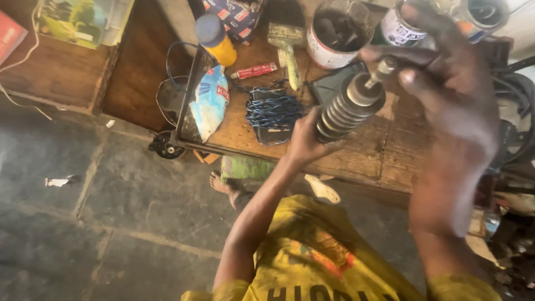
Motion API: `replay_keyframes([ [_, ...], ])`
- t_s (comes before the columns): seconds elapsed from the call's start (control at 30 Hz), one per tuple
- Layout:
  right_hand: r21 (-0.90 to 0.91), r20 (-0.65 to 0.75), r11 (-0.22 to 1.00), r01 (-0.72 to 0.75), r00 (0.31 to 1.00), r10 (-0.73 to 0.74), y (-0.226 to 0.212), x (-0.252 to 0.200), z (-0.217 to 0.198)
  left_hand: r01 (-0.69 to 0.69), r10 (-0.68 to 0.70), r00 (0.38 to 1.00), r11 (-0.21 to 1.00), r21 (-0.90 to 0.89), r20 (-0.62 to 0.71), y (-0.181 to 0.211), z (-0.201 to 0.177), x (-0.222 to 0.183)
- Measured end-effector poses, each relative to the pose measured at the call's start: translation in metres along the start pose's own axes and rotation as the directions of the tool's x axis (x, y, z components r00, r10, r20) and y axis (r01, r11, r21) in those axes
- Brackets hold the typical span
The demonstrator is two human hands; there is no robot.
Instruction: The person assembles a vehicle suspension spring by hand, inserting a metal rod into the spring and repeatedly compressing and releasing it. They then attach a cylindrical metal cap to the top of the spring and continue to compress the assembly.
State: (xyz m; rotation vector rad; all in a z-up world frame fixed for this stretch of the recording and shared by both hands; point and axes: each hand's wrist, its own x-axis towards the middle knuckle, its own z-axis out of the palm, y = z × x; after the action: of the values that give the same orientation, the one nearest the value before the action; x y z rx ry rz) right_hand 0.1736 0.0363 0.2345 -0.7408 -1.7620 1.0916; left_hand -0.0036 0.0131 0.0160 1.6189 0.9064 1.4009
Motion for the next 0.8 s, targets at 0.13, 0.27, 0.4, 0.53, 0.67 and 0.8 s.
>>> replay_keyframes([
  [0.13,-0.200,0.061,0.974,0.111,0.993,-0.101,0.010,0.014,-0.001,-0.036,0.036,0.999,0.999,0.017,0.026,0.002,-0.001,0.000],
  [0.27,0.062,0.222,0.986,0.154,0.961,-0.164,0.022,0.011,-0.011,-0.021,0.020,0.999,0.999,0.027,0.042,0.000,0.000,-0.002],
  [0.4,-0.018,0.108,0.987,0.161,0.982,-0.158,0.025,0.005,-0.018,-0.011,0.013,0.999,0.998,-0.056,0.032,-0.002,0.001,-0.001],
  [0.53,0.113,0.064,0.980,0.164,0.983,-0.172,0.023,0.006,-0.023,-0.007,0.007,0.999,1.000,0.008,0.045,-0.001,0.002,-0.002],
  [0.67,0.265,0.058,0.952,0.153,0.983,-0.174,0.030,0.005,-0.022,-0.030,0.030,0.999,0.999,0.011,0.033,0.000,0.001,-0.003],
  [0.8,0.243,0.100,0.962,0.127,0.983,-0.155,0.038,0.003,-0.018,0.056,-0.056,0.998,0.998,-0.010,0.032,0.000,0.003,0.000],
])
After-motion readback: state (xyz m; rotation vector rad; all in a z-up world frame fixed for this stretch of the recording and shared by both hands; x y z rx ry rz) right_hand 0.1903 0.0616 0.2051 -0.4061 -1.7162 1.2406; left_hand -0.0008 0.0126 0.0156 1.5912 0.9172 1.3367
